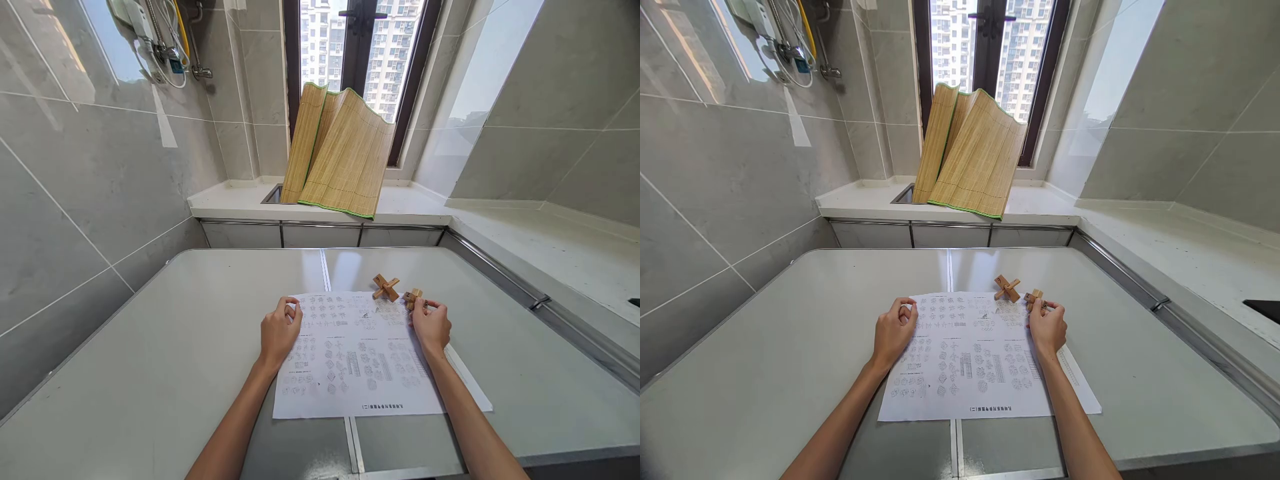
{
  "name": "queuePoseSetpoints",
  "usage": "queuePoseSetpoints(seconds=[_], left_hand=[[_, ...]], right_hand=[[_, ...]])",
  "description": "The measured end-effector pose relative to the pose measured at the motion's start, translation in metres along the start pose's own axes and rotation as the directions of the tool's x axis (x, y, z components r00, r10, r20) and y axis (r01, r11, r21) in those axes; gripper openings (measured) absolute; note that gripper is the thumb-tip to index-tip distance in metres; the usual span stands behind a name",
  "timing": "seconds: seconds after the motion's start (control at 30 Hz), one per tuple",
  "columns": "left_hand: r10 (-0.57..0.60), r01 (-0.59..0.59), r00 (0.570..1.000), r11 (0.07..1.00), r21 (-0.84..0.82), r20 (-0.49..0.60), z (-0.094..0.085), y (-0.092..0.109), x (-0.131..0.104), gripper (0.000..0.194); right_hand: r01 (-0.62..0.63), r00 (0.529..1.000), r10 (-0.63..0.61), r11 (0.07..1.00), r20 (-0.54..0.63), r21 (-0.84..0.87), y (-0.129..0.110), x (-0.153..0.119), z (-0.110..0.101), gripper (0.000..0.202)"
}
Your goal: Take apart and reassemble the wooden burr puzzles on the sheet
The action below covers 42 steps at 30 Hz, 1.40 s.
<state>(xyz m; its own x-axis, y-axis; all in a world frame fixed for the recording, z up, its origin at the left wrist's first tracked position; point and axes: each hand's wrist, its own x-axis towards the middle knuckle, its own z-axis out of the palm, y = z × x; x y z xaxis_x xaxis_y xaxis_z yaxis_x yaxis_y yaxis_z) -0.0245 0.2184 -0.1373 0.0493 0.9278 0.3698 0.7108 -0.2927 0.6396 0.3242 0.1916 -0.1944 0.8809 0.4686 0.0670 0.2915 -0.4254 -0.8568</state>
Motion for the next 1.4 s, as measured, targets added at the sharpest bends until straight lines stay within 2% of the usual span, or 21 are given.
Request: queuePoseSetpoints(seconds=[0.17, 0.23, 0.3, 0.4, 0.5, 0.57, 0.6, 0.67, 0.8, 0.87, 0.93, 1.1, 1.17, 1.27, 1.33, 1.4], left_hand=[[0.042, -0.042, 0.999, 0.999, -0.014, -0.020, 0.002, 0.004, -0.001, 0.024], [0.036, -0.037, 0.999, 0.997, -0.065, -0.011, 0.002, 0.007, -0.002, 0.023], [0.017, -0.015, 1.000, 0.990, -0.142, 0.012, 0.002, 0.010, -0.003, 0.023], [-0.004, 0.024, 0.997, 0.965, -0.260, 0.077, 0.004, 0.017, -0.006, 0.023], [0.023, 0.016, 0.993, 0.947, -0.322, 0.116, 0.008, 0.025, -0.010, 0.023], [0.066, -0.018, 0.989, 0.940, -0.340, 0.132, 0.010, 0.031, -0.013, 0.022], [0.091, -0.031, 0.984, 0.935, -0.353, 0.154, 0.011, 0.034, -0.015, 0.024], [0.122, -0.023, 0.966, 0.920, -0.392, 0.229, 0.013, 0.039, -0.019, 0.039], [0.110, 0.125, 0.903, 0.858, -0.498, 0.416, 0.015, 0.046, -0.025, 0.071], [0.132, 0.167, 0.881, 0.812, -0.559, 0.455, 0.016, 0.049, -0.026, 0.070], [0.159, 0.167, 0.882, 0.774, -0.610, 0.443, 0.017, 0.051, -0.026, 0.063], [0.190, 0.174, 0.888, 0.705, -0.688, 0.419, 0.019, 0.047, -0.022, 0.055], [0.215, 0.197, 0.874, 0.663, -0.722, 0.435, 0.019, 0.043, -0.020, 0.052], [0.269, 0.237, 0.837, 0.606, -0.759, 0.476, 0.018, 0.040, -0.018, 0.051], [0.298, 0.262, 0.811, 0.583, -0.769, 0.503, 0.016, 0.038, -0.017, 0.053], [0.309, 0.286, 0.790, 0.580, -0.763, 0.530, 0.015, 0.037, -0.017, 0.054]], right_hand=[[0.055, 0.998, -0.055, 0.996, 0.004, 0.065, 0.000, 0.003, 0.000, 0.037], [0.097, 0.995, -0.096, 0.978, -0.014, 0.183, -0.006, 0.000, -0.002, 0.042], [0.139, 0.988, -0.154, 0.902, 0.004, 0.409, -0.016, -0.008, -0.004, 0.047], [0.089, 0.943, -0.281, 0.727, 0.177, 0.680, -0.033, -0.027, -0.007, 0.049], [-0.068, 0.839, -0.377, 0.642, 0.392, 0.764, -0.049, -0.051, -0.006, 0.038], [-0.150, 0.747, -0.419, 0.650, 0.516, 0.745, -0.056, -0.068, -0.004, 0.032], [-0.181, 0.716, -0.428, 0.649, 0.551, 0.739, -0.058, -0.075, -0.003, 0.031], [-0.255, 0.641, -0.444, 0.645, 0.626, 0.720, -0.061, -0.089, -0.001, 0.029], [-0.405, 0.451, -0.488, 0.634, 0.747, 0.658, -0.062, -0.107, 0.001, 0.025], [-0.469, 0.353, -0.520, 0.622, 0.778, 0.628, -0.061, -0.112, 0.002, 0.022], [-0.516, 0.269, -0.549, 0.611, 0.791, 0.600, -0.060, -0.113, 0.003, 0.022], [-0.573, 0.113, -0.563, 0.636, 0.819, 0.517, -0.059, -0.112, 0.004, 0.026], [-0.576, 0.054, -0.566, 0.655, 0.823, 0.488, -0.059, -0.112, 0.003, 0.026], [-0.553, -0.063, -0.570, 0.703, 0.819, 0.447, -0.058, -0.112, 0.001, 0.028], [-0.521, -0.114, -0.571, 0.731, 0.813, 0.440, -0.057, -0.112, 0.000, 0.030], [-0.490, -0.131, -0.584, 0.741, 0.801, 0.460, -0.056, -0.111, -0.001, 0.032]])
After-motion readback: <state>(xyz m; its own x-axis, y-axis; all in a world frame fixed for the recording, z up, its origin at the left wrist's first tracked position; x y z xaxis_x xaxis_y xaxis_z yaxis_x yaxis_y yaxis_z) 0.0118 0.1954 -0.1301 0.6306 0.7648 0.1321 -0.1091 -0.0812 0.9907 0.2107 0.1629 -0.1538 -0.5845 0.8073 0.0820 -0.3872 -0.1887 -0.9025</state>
